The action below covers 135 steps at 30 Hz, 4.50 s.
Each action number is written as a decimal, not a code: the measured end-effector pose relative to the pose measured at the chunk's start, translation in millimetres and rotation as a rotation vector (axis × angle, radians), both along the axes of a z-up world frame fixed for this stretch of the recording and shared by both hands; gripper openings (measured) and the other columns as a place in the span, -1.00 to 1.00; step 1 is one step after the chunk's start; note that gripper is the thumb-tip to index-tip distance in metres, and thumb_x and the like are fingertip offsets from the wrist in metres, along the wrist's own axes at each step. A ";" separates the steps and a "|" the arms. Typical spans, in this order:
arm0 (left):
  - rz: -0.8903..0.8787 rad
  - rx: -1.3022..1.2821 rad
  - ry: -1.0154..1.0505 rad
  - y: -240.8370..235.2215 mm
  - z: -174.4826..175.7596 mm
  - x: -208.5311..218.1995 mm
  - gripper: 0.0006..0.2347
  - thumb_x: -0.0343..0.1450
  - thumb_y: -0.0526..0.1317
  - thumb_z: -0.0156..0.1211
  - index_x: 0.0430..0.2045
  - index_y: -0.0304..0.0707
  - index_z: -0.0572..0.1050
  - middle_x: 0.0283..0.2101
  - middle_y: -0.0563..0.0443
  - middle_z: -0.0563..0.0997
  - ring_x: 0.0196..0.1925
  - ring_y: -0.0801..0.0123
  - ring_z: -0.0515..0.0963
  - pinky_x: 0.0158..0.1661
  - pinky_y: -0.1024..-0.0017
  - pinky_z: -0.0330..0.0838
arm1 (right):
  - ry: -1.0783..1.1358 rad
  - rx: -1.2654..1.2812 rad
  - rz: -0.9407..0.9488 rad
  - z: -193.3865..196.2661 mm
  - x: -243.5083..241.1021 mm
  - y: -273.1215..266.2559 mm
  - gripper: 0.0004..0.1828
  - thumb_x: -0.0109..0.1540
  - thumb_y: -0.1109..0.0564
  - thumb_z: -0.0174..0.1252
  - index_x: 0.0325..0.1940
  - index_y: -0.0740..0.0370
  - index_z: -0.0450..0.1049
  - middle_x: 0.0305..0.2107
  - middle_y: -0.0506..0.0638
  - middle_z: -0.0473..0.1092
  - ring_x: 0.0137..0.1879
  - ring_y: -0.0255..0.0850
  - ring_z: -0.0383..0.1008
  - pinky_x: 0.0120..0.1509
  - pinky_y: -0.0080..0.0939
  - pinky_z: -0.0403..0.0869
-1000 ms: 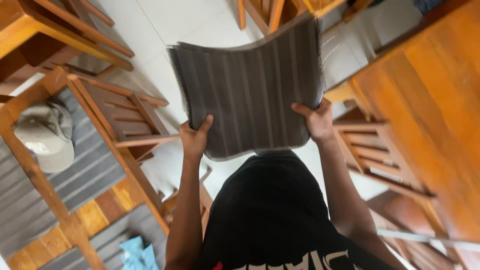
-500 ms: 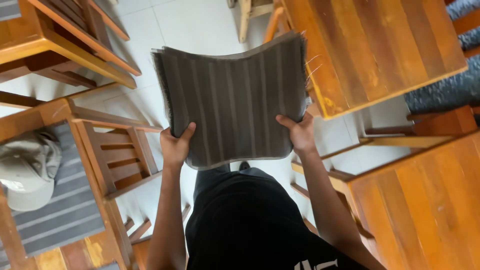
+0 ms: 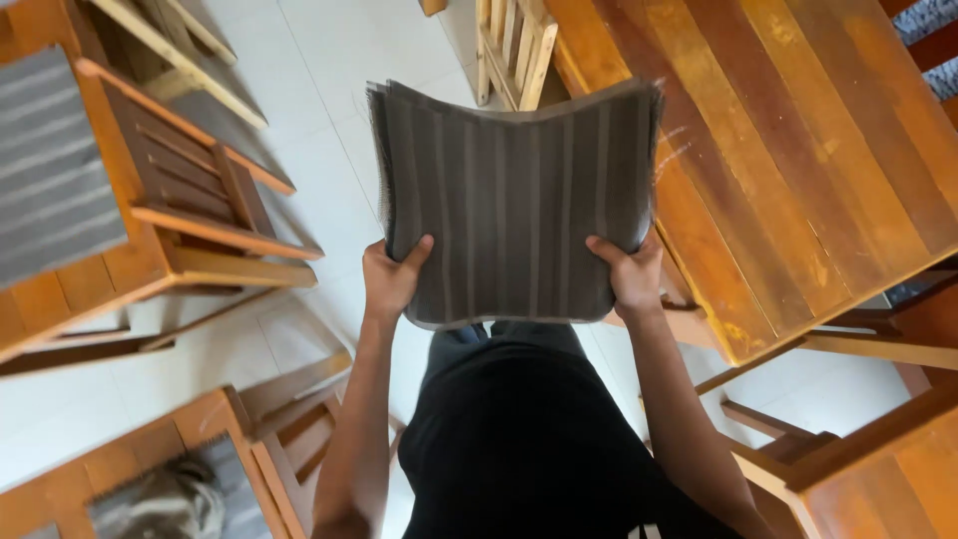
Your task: Stacking placemats from dining tables and mopping the tiled floor in a dining area.
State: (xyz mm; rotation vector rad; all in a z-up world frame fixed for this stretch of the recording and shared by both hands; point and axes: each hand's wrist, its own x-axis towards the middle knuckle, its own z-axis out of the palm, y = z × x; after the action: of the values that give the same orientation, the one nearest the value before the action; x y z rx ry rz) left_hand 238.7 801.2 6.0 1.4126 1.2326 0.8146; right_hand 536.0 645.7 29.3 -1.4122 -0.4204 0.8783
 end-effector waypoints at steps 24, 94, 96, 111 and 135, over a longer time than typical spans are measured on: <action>-0.292 -0.163 -0.017 368.3 6.6 337.0 -0.71 0.32 -0.13 0.47 -0.48 -0.50 0.62 -0.47 -0.11 0.65 -0.45 0.34 0.61 -0.35 0.37 0.51 | 0.136 0.111 -0.465 -30.2 255.5 255.9 -0.64 0.13 0.38 0.27 0.01 0.47 0.51 -0.10 0.17 0.55 -0.03 -0.08 0.61 0.09 -0.10 0.63; -1.082 0.539 0.863 734.7 -251.0 530.8 -0.37 0.49 0.09 0.13 0.39 -0.29 0.19 0.12 -0.44 0.43 0.23 -0.27 0.38 0.20 -0.06 0.25 | -0.065 -1.067 -0.977 -251.0 247.0 425.4 -0.26 0.03 0.02 0.36 0.28 0.26 0.38 -0.01 0.21 0.47 0.13 0.06 0.48 0.25 -0.01 0.43; -1.049 0.436 0.901 727.1 -241.8 522.6 -0.31 0.44 0.08 0.18 0.42 -0.25 0.09 0.23 -0.39 0.38 0.29 -0.27 0.31 0.24 -0.13 0.13 | -0.032 -0.968 -0.911 -251.0 240.2 410.5 -0.37 0.06 0.10 0.33 0.22 0.18 0.46 -0.06 0.10 0.54 0.04 -0.05 0.56 0.15 -0.07 0.50; -1.078 0.271 0.966 710.0 -191.8 531.3 -0.13 0.34 0.08 0.38 0.41 -0.51 0.05 0.42 -0.45 0.17 0.41 -0.29 0.19 0.31 0.01 0.21 | -0.232 -0.975 -0.415 -230.6 228.7 377.6 -0.24 0.08 0.15 0.17 0.40 0.01 0.25 -0.32 0.07 0.49 0.09 0.03 0.40 0.18 0.02 0.43; -1.117 0.067 0.784 765.0 -228.9 551.8 -0.27 0.24 0.13 0.44 0.14 -0.46 0.32 0.07 -0.39 0.55 0.11 -0.06 0.58 0.11 0.18 0.46 | 0.073 -1.220 -0.820 -221.1 232.3 450.5 -0.13 0.02 -0.15 0.44 0.28 0.28 0.32 0.15 0.27 0.21 0.26 0.13 0.30 0.36 0.02 0.34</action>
State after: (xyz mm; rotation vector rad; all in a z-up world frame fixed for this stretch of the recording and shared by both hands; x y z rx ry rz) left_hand 790.5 1566.2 -222.9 2.2063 0.6985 -0.5199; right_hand 768.3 1096.2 -191.9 -2.3536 0.8884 0.4438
